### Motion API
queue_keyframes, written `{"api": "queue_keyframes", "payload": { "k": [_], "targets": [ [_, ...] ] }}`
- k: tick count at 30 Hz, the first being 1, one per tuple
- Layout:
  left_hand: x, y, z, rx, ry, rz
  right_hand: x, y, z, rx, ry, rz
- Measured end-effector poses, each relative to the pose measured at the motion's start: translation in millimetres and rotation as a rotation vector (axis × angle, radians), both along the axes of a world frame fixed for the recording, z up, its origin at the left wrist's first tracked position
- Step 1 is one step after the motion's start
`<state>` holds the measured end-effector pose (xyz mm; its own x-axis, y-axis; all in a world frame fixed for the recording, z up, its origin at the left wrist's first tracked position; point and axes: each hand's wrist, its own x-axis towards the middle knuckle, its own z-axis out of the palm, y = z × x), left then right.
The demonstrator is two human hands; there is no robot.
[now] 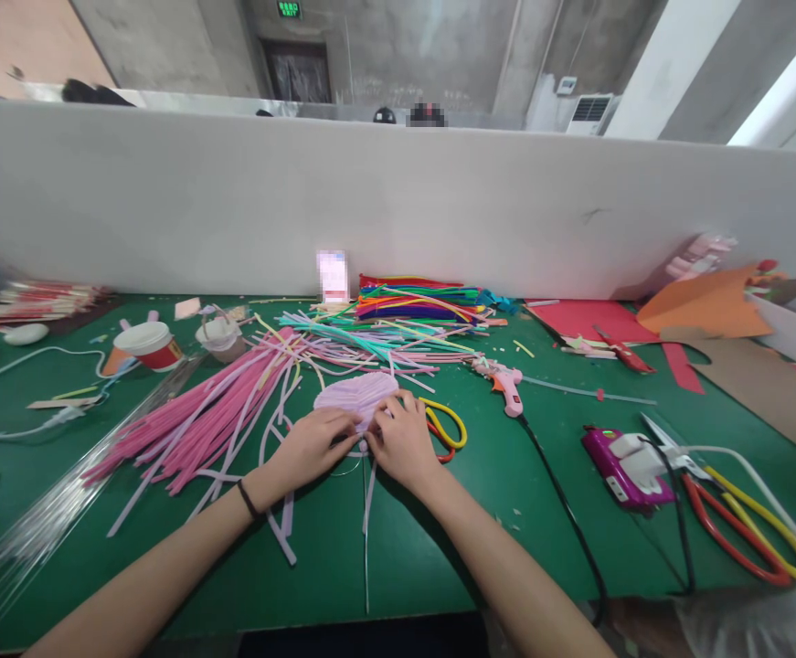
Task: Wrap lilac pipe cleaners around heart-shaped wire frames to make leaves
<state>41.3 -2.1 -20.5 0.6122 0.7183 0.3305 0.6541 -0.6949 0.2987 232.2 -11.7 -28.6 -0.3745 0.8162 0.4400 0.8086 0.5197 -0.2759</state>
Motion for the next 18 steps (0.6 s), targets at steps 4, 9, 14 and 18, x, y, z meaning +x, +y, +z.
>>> {"api": "queue_keyframes", "payload": {
  "k": [4,9,14,18],
  "targets": [
    [-1,-2,-0.6,-0.006,-0.025,0.035,5,4,-1.9,-0.046,0.069,-0.014],
    [-2,-2,0.4,0.099,-0.067,0.028,22,5,4.6,-0.069,0.200,-0.099],
    [-1,-1,-0.4,0.154,-0.019,0.060,39,-2,11.1,-0.138,0.174,-0.126],
    [3,-1,-1.6,0.120,0.036,0.084,41,-5,7.7,-0.168,0.077,-0.149]
  ]
}}
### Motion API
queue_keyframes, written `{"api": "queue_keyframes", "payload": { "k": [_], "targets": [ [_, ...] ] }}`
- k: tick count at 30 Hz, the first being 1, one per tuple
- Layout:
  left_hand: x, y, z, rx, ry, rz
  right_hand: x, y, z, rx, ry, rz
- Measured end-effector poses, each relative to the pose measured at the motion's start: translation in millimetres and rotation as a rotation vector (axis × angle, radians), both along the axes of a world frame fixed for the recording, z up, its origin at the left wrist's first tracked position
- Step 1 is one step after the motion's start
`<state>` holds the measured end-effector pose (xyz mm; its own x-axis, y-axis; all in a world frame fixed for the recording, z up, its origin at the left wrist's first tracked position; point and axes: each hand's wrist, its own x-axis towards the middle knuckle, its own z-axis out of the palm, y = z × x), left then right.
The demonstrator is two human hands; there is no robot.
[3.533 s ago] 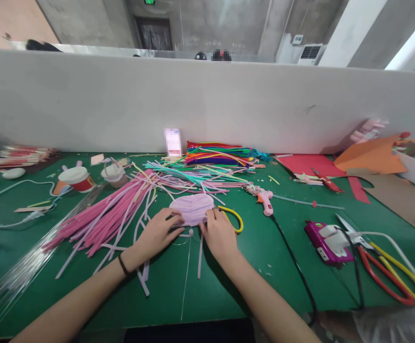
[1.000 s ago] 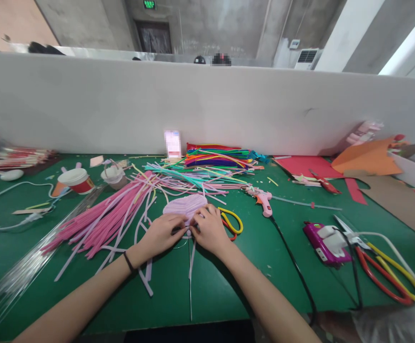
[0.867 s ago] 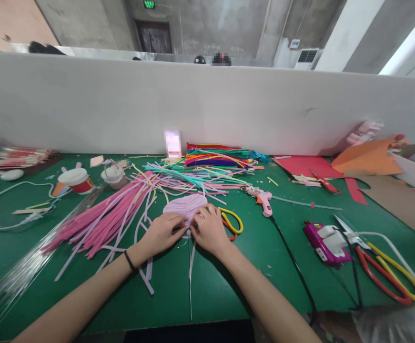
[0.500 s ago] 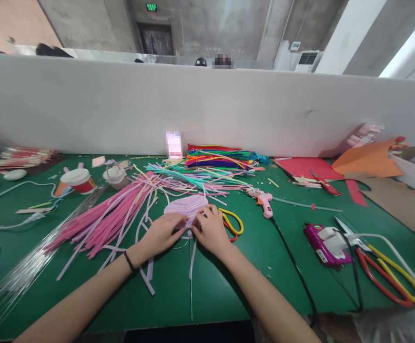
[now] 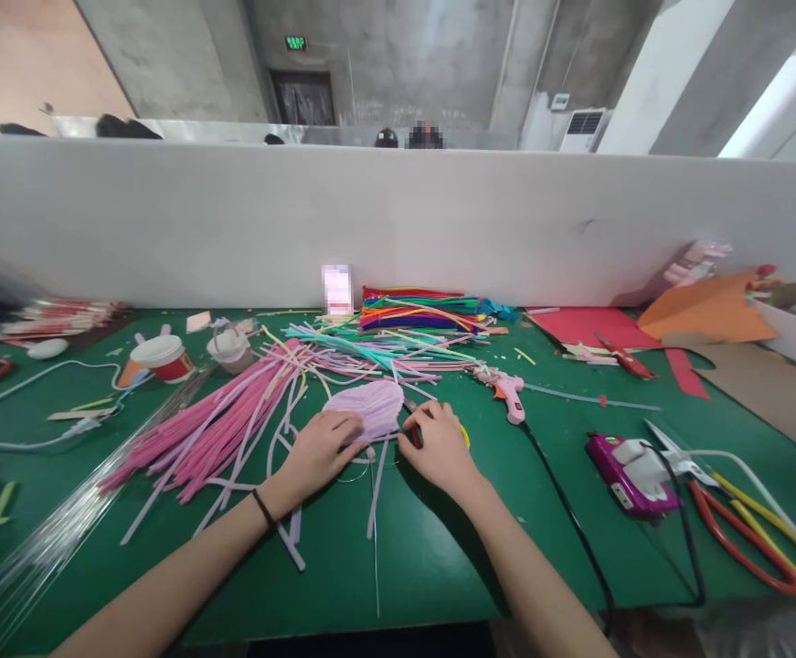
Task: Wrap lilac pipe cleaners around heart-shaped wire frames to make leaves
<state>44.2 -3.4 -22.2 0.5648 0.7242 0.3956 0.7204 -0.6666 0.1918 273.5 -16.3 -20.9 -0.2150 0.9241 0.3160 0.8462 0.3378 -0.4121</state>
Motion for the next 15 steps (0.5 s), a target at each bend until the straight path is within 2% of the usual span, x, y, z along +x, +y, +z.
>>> {"api": "queue_keyframes", "payload": {
  "k": [4,9,13,15],
  "targets": [
    [4,0,-0.2,0.004,0.017,0.042,-4,-1,-2.0,-0.003,-0.028,-0.027],
    [9,-2,0.5,0.025,0.021,0.096,-10,2,-1.6,-0.019,0.117,0.001],
    [8,-6,1.2,0.024,-0.027,0.126,-16,8,-3.3,-0.222,0.423,-0.003],
    [5,-4,6.2,0.027,-0.070,0.122,-18,12,2.7,-0.309,0.561,0.013]
  ]
}}
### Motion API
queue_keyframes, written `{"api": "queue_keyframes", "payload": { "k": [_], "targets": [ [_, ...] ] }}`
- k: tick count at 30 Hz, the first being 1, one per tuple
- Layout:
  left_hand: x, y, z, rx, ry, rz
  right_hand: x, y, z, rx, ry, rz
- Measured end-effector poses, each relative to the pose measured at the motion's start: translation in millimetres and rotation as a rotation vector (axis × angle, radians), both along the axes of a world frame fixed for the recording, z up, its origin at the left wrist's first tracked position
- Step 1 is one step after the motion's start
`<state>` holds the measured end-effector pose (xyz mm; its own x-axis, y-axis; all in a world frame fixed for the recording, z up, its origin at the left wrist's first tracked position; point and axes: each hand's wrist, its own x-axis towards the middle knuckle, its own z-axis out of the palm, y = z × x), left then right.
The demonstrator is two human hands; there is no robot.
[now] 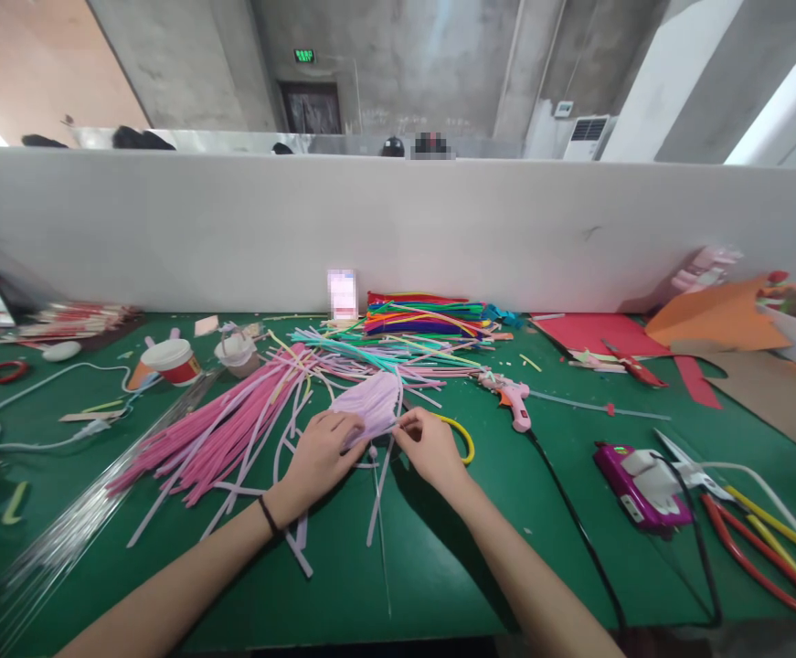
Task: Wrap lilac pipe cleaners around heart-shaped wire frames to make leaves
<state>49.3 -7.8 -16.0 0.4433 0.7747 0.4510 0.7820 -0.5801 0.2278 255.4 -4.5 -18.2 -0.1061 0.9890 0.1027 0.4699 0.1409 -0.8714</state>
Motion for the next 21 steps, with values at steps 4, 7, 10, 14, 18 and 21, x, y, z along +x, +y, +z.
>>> {"api": "queue_keyframes", "payload": {
  "k": [4,7,10,14,18,21],
  "targets": [
    [-9,18,33.5,0.062,-0.101,-0.043,1,11,36.1,0.032,0.113,0.140],
    [-12,37,72.6,0.138,-0.089,-0.099,3,22,71.1,0.168,0.066,0.211],
    [-9,45,105.2,0.207,-0.056,-0.088,3,35,97.4,0.294,-0.035,0.223],
    [-4,42,126.6,0.302,-0.058,0.034,0,44,119.0,0.300,-0.063,0.287],
    [-2,43,128.3,-0.014,-0.065,-0.106,-9,43,136.2,0.267,0.007,0.356],
    [1,46,122.5,-0.214,-0.204,-0.192,-15,40,143.7,0.306,0.024,0.315]
  ]
}}
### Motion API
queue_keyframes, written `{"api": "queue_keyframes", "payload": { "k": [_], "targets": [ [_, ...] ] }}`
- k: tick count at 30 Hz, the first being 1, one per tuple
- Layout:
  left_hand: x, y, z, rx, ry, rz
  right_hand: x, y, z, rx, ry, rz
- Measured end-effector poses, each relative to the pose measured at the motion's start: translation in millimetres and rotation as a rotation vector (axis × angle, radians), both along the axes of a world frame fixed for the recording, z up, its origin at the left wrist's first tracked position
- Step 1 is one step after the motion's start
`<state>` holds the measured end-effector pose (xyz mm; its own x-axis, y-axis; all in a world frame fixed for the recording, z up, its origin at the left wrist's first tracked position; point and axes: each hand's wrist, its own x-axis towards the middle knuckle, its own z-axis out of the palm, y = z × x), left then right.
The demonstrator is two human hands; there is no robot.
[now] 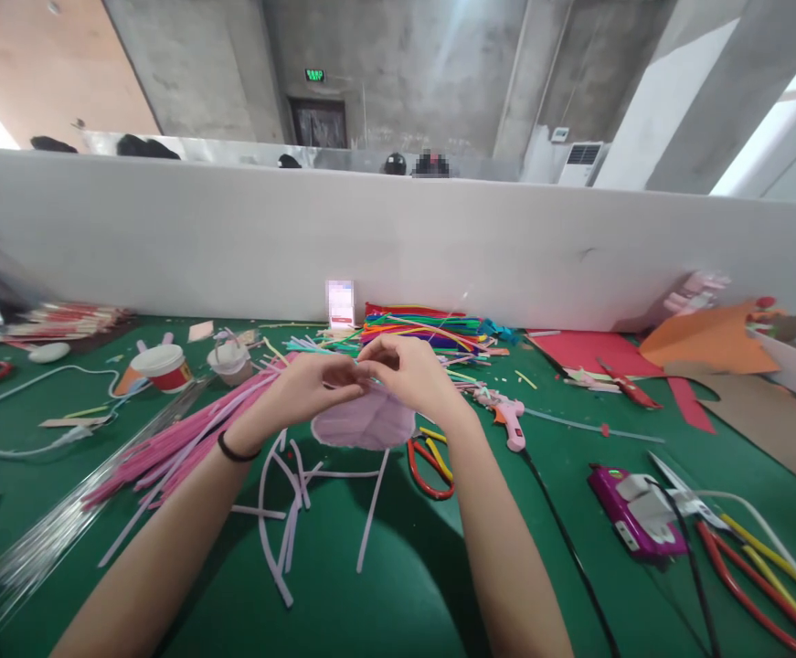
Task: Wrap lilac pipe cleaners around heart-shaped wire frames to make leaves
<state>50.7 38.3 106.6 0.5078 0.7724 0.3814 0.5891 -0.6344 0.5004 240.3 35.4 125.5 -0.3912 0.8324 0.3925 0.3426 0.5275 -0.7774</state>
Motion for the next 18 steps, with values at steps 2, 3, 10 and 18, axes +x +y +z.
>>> {"api": "queue_keyframes", "payload": {
  "k": [2,3,10,18],
  "targets": [
    [3,1,-3.5,-0.033,-0.062,0.000,-2,-1,1.4,0.033,0.010,-0.041],
    [4,2,-4.3,-0.038,-0.078,0.009,-2,-1,1.4,0.051,0.016,-0.056],
    [8,-5,3.2,-0.080,-0.113,0.048,10,-16,8.1,0.209,-0.244,-0.186],
    [15,-19,5.0,-0.197,-0.091,-0.058,22,-18,14.0,-0.045,-0.343,0.022]
  ]
}}
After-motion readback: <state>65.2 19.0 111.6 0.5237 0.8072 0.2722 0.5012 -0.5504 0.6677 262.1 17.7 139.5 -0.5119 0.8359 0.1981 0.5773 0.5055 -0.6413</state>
